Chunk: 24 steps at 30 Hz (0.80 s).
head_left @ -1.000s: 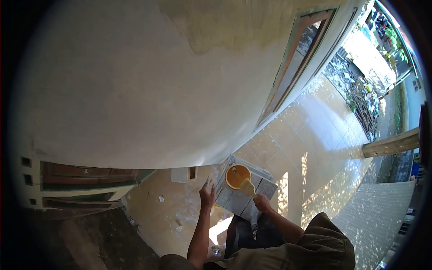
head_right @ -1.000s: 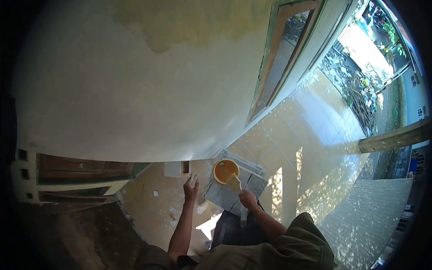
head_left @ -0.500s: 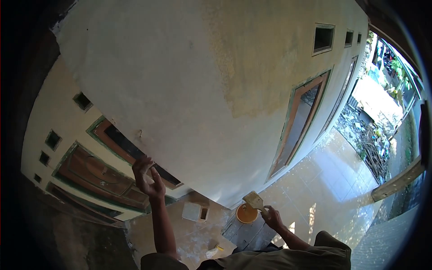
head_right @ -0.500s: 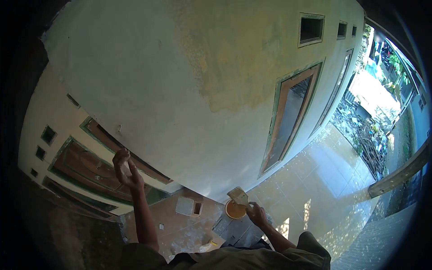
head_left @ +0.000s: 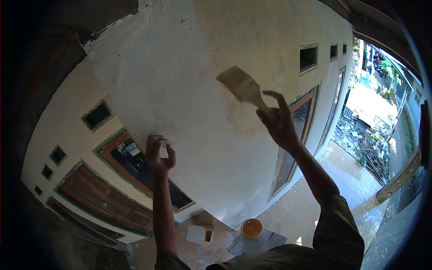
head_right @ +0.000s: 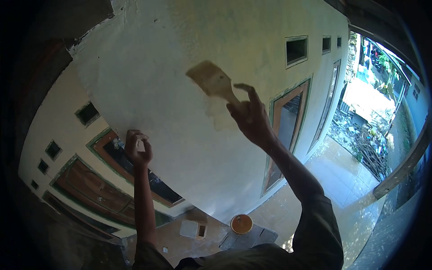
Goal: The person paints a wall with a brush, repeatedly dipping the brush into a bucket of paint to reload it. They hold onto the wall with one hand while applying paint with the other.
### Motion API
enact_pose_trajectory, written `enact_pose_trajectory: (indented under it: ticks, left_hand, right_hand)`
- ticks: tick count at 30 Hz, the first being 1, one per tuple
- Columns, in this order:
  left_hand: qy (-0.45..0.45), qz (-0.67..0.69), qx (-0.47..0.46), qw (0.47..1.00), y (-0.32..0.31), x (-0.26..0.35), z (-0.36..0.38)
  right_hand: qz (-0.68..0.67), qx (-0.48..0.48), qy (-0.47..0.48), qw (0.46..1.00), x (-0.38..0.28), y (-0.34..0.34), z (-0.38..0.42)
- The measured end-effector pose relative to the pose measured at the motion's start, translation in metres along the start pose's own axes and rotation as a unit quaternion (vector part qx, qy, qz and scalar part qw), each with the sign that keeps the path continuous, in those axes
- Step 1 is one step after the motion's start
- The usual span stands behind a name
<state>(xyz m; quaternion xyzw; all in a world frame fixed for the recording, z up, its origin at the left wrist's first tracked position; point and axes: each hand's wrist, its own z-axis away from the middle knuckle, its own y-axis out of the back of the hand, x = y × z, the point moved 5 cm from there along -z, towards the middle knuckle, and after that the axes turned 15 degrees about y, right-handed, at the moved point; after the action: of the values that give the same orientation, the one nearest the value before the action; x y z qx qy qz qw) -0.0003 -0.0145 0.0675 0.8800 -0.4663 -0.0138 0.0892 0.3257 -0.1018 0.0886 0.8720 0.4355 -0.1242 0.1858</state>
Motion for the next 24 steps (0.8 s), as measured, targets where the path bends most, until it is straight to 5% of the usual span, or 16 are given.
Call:
enact_pose_trajectory:
  ticks: [9,13,15,21,24]
  left_hand:
    - [-0.068,-0.044,0.023,0.996,-0.016,0.002,0.009]
    - [-0.053,-0.044,0.02,0.997,-0.016,-0.001,0.01]
    - [-0.055,-0.031,0.022,0.998,-0.017,-0.003,0.012]
    - [-0.059,-0.023,0.027,0.998,-0.016,0.0,0.009]
    - [-0.076,-0.031,0.024,0.996,-0.015,0.001,0.008]
  right_hand:
    - [0.148,0.08,0.204,0.964,-0.045,0.016,-0.199]
    - [0.106,0.069,0.162,0.979,-0.061,0.012,-0.225]
    - [0.126,0.105,0.295,0.941,-0.071,0.005,-0.225]
    - [0.131,0.108,0.19,0.967,-0.063,-0.008,-0.243]
    - [0.177,0.113,0.228,0.951,-0.057,-0.012,-0.254]
